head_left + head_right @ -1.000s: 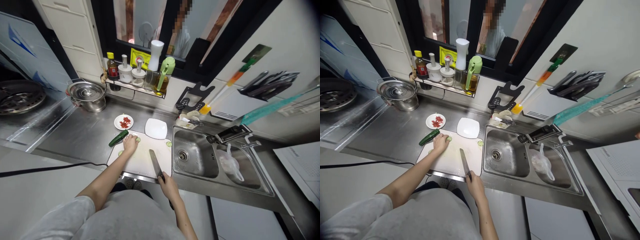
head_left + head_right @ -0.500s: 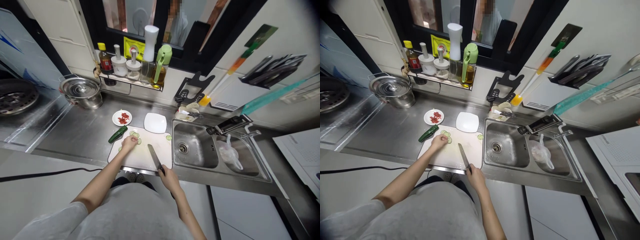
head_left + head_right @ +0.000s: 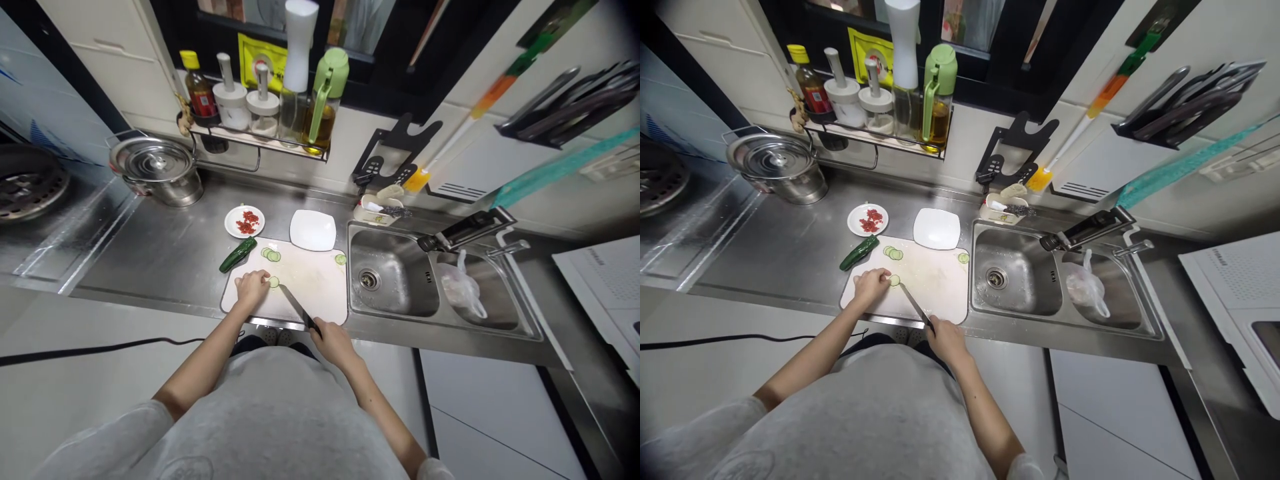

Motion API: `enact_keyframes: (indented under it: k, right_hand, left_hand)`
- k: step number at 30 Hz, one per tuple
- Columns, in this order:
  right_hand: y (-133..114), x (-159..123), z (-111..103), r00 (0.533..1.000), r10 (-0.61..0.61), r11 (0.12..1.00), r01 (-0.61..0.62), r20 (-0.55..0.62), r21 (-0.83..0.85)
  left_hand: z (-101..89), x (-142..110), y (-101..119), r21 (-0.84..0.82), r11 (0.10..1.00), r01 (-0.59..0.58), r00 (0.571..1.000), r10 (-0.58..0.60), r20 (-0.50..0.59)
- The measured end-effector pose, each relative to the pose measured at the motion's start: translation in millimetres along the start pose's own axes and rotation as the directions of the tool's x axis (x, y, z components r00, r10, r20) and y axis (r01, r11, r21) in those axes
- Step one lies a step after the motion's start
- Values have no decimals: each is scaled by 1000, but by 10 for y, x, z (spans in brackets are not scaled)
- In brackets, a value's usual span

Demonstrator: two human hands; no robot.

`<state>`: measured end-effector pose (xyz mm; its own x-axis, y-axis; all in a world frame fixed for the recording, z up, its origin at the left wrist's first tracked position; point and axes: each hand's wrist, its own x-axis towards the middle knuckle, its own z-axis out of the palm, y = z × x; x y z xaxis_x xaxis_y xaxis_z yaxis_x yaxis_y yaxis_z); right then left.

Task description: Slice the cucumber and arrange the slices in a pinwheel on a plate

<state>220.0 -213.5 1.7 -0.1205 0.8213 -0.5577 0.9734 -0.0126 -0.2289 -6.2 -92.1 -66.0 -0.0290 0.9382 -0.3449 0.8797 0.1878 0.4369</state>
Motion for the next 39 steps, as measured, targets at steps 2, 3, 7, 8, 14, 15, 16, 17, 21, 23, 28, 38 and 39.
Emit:
enact_keyframes:
  k: [2,3,7,8,14,15,16,17,21,23,28,38,39]
  right_hand:
    - [-17,27,20,1000,-12,1000,12,-3,-13]
    - [-26,42,29,1000,-14,1000,14,-6,-19]
    - [-61,94,44,1000,-11,999,11,-2,-35]
    - [-70,103,41,1000,-10,999,10,7,-38]
    - [-109,127,6,999,-9,998,12,42,-64]
    - [-112,129,2,999,-8,998,11,41,-68]
    - [-114,130,-1,999,-8,997,10,41,-71]
    - [-116,131,-4,999,-7,997,10,41,-73]
    - [-118,139,-22,999,-9,997,12,45,-81]
    - [-118,148,-39,999,-8,996,12,52,-86]
    - [-127,181,-95,998,-13,995,19,68,-97]
    - [-151,220,-143,997,-30,989,40,74,-143]
    - [-150,222,-149,996,-29,989,40,80,-145]
  left_hand:
    - [14,0,4,4,1000,-4,1000,4,-3]
    - [20,0,6,8,1000,-3,1000,4,-4]
    - [27,2,12,29,1000,3,1000,-3,0]
    - [26,3,13,32,999,1,1000,-1,3]
    - [20,6,15,18,1000,-11,1000,10,5]
    - [20,5,16,14,1000,-12,1000,12,2]
    - [19,5,17,11,1000,-14,1000,14,0]
    - [19,4,18,8,1000,-16,1000,16,-1]
    - [13,7,25,8,1000,-15,1000,15,4]
    - [11,11,28,8,1000,-12,1000,12,9]
    - [11,18,27,11,1000,-13,1000,13,8]
    - [18,17,31,-2,1000,-22,1000,22,3]
    - [23,15,30,-2,1000,-28,1000,28,-1]
